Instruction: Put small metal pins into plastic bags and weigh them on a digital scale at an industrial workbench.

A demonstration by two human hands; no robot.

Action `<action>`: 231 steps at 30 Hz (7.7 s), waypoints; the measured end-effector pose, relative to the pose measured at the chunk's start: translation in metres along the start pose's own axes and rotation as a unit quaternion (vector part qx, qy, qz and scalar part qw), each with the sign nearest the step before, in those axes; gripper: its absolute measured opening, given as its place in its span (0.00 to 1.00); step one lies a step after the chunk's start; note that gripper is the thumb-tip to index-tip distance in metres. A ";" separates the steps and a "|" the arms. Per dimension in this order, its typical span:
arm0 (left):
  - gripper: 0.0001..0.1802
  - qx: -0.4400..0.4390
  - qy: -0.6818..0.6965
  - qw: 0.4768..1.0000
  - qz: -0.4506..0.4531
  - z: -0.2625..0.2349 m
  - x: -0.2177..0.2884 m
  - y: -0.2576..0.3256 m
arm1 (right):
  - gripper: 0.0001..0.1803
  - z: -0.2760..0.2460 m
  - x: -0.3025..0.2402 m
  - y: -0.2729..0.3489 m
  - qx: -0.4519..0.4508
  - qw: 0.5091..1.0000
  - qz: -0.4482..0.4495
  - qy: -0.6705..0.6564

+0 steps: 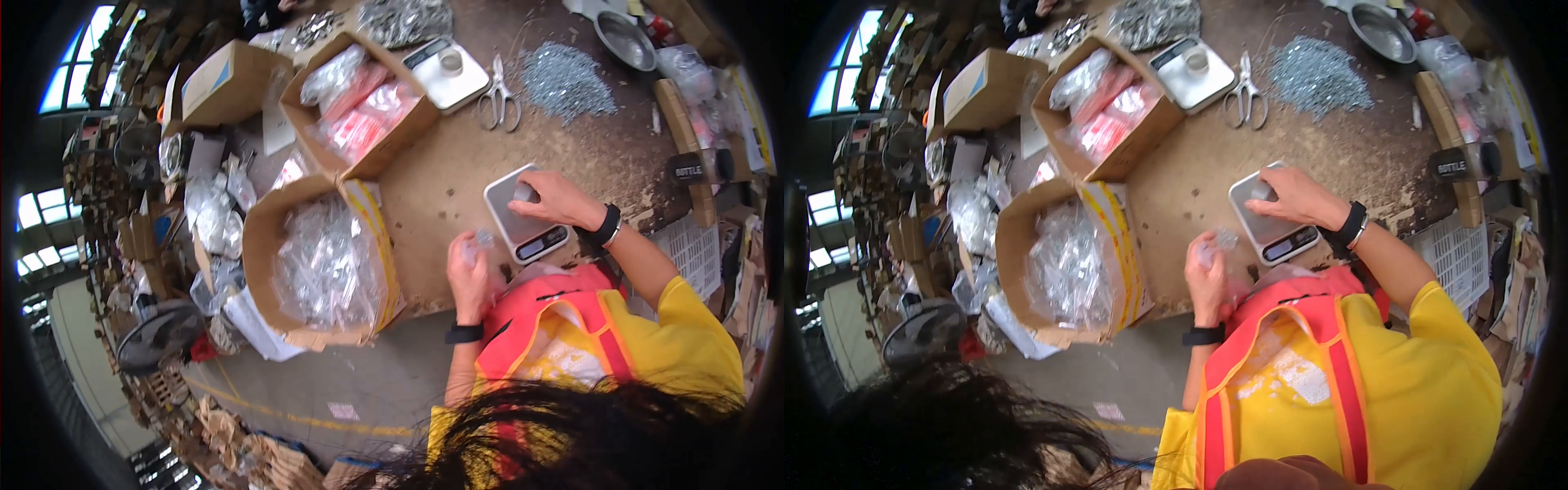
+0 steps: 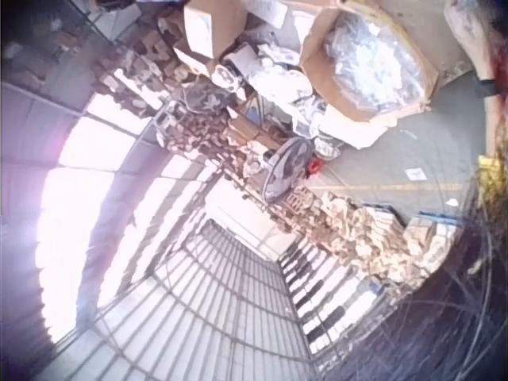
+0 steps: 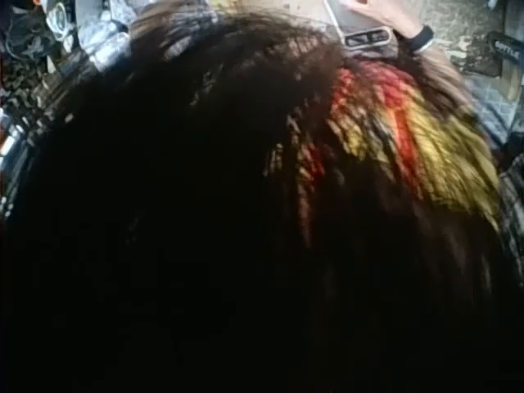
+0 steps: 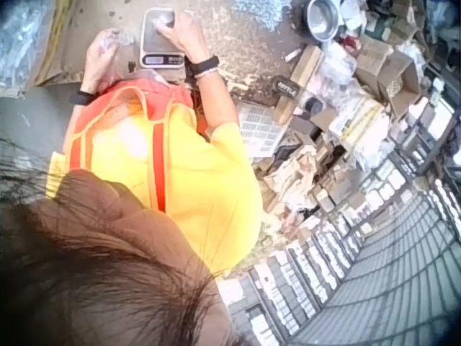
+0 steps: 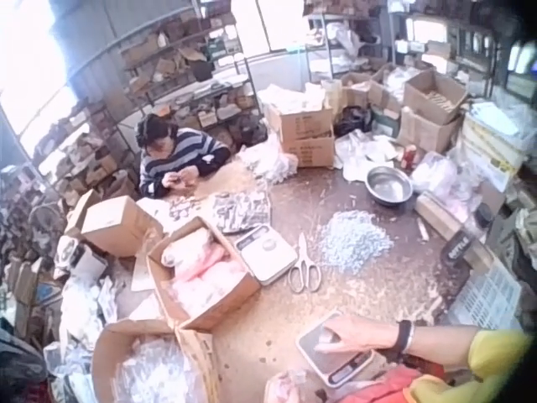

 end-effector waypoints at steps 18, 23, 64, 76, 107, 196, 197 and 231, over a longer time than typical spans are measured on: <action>0.13 -0.008 0.054 0.985 -0.166 -0.004 -0.019 -0.003 | 0.30 -0.054 0.277 -0.008 0.331 0.917 0.221 -0.030; 0.07 0.019 0.087 0.989 -0.121 -0.009 -0.015 0.000 | 0.32 -0.018 0.298 0.006 0.367 0.870 0.204 -0.258; 0.01 0.040 0.174 0.973 -0.146 -0.019 -0.032 -0.005 | 0.33 0.018 0.068 0.036 0.153 0.981 -0.066 -0.097; 0.02 0.060 0.164 0.969 -0.175 -0.039 -0.040 0.006 | 0.26 -0.009 0.197 0.016 0.304 0.936 0.173 -0.028; 0.13 0.056 0.186 0.966 -0.170 -0.042 -0.045 0.000 | 0.05 -0.004 0.167 -0.007 0.113 0.919 0.122 -0.357; 0.02 -0.005 0.198 0.963 -0.181 -0.032 -0.049 -0.002 | 0.08 0.012 0.012 0.022 0.216 0.970 -0.098 0.051; 0.02 -0.007 0.198 0.963 -0.182 -0.030 -0.047 -0.002 | 0.08 0.014 0.012 0.022 0.217 0.968 -0.114 0.061; 0.02 -0.048 0.235 0.952 -0.189 -0.024 -0.045 -0.009 | 0.17 -0.014 -0.041 0.009 0.120 0.965 -0.232 -0.020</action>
Point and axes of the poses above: each hand's wrist, its own y-axis away from the middle knuckle, its own z-axis out of the palm, x = y × z, the point moved 9 cm from there along -y, towards the middle knuckle, and after that the axes turned 12 degrees about y, right-handed, at the moved point
